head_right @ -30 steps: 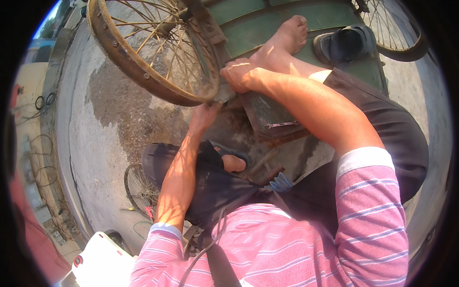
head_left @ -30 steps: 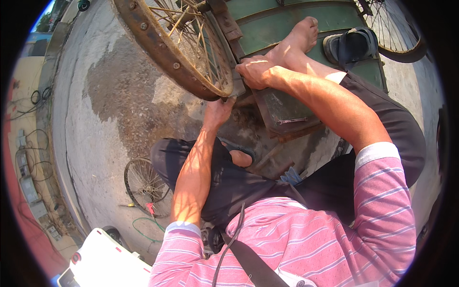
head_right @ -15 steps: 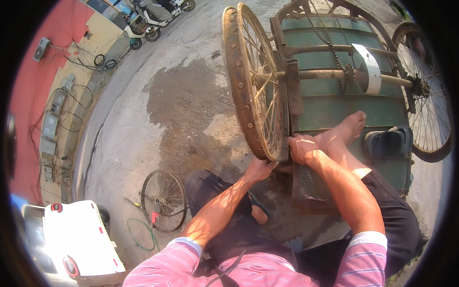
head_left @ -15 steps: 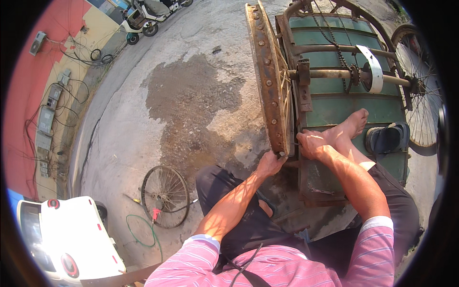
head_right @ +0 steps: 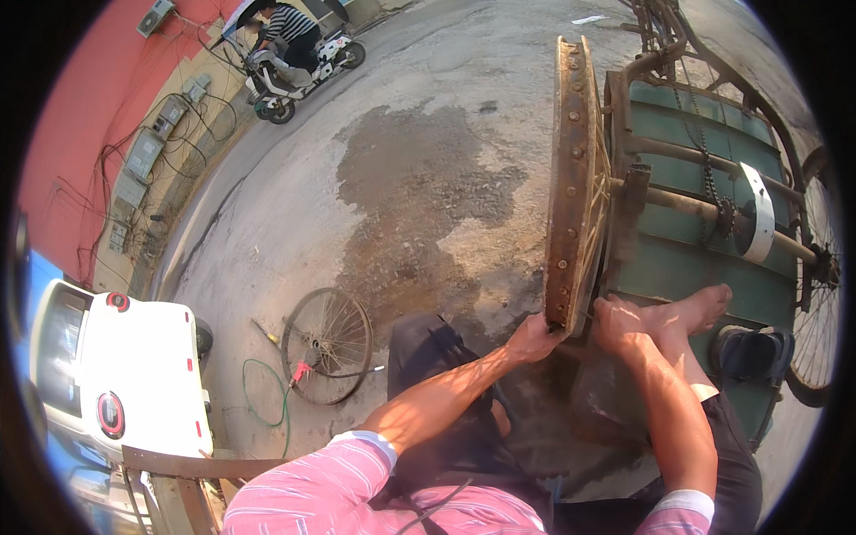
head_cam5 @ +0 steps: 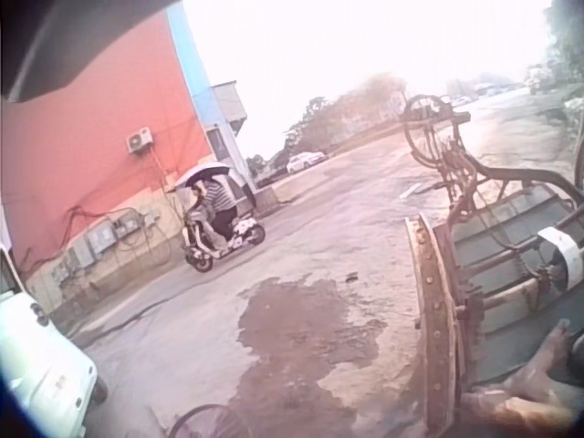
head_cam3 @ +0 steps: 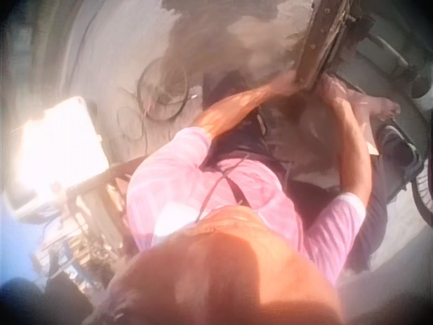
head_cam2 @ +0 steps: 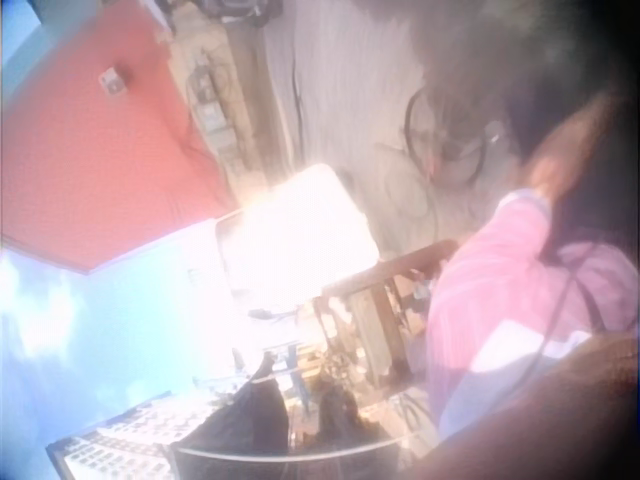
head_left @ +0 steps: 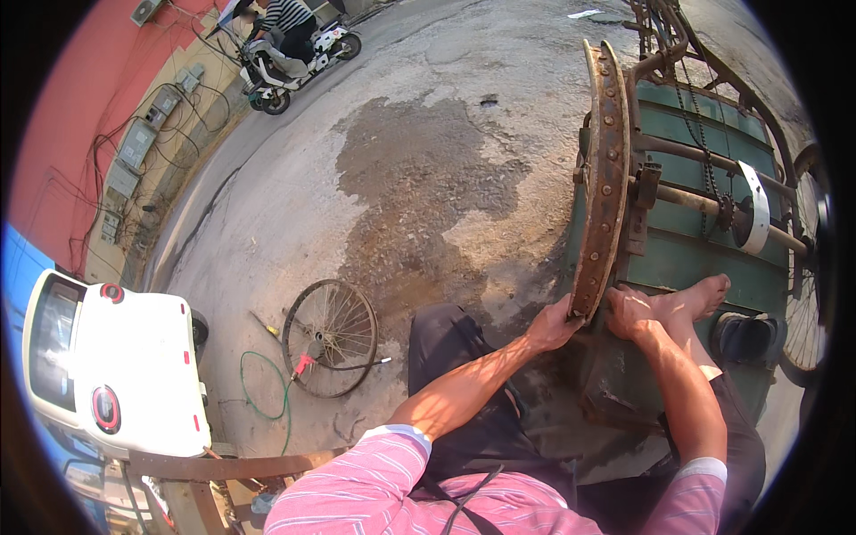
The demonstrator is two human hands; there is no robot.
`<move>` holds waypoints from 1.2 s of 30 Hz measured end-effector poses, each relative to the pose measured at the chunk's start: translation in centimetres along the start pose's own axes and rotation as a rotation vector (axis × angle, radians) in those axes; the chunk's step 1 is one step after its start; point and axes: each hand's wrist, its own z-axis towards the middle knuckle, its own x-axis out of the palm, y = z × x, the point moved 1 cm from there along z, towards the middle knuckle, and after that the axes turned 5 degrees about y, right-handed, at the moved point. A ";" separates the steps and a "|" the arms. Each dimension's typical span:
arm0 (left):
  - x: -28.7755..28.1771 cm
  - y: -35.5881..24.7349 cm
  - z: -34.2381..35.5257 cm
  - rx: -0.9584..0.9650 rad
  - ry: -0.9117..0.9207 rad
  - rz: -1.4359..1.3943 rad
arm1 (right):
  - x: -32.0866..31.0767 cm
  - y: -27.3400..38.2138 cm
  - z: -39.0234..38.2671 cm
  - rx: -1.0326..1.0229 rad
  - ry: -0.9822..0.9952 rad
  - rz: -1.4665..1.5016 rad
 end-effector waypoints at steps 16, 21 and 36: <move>-0.9 0.9 0.8 -0.157 0.055 0.050 | -0.8 -0.2 0.3 -0.060 -0.019 0.056; -0.2 0.8 1.1 -0.032 0.027 -0.102 | 0.1 -0.9 0.4 -0.038 -0.035 0.037; -0.1 -0.7 2.0 -0.174 0.023 0.001 | 0.2 -0.5 0.8 -0.005 0.009 0.054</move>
